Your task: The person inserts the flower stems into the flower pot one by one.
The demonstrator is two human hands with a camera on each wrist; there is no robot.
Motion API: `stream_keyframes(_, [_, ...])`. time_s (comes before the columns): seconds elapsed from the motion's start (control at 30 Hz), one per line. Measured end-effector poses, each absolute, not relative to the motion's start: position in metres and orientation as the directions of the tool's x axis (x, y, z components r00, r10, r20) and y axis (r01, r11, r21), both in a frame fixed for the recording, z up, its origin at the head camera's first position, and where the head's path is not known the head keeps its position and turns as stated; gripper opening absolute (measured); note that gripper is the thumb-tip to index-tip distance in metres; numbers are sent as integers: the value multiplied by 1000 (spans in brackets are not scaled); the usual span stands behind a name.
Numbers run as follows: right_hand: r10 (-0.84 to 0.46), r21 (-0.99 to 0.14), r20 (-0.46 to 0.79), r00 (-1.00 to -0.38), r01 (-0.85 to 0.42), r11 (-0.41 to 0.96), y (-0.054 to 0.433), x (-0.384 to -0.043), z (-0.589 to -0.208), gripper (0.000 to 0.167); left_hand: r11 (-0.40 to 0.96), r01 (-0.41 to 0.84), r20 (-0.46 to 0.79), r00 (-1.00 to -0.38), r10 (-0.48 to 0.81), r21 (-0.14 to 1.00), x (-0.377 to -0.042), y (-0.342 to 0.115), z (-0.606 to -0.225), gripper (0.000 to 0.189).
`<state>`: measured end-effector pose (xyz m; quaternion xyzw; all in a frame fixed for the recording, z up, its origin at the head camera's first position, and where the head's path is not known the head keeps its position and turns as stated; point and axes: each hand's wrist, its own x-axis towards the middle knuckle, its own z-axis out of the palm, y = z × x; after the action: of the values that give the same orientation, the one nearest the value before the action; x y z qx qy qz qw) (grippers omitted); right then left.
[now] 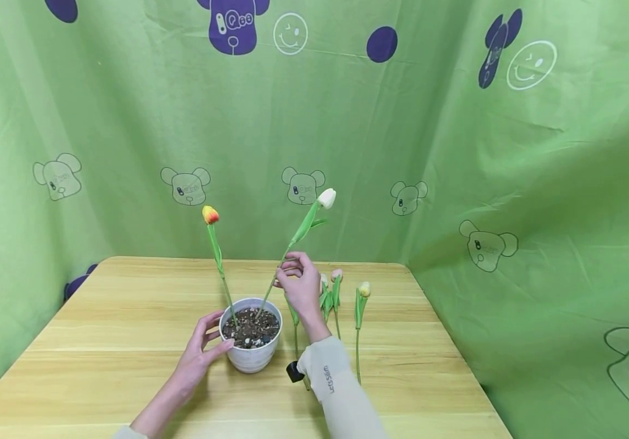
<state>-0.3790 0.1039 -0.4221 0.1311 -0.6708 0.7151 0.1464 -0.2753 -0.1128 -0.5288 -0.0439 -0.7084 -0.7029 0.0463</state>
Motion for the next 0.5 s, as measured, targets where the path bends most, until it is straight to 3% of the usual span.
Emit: stream_keyframes(0.5, [6,-884,466,-885,-465,46,78,-391,-435,35,4,126,126,-992,-5,992,-276,-113,-529,71])
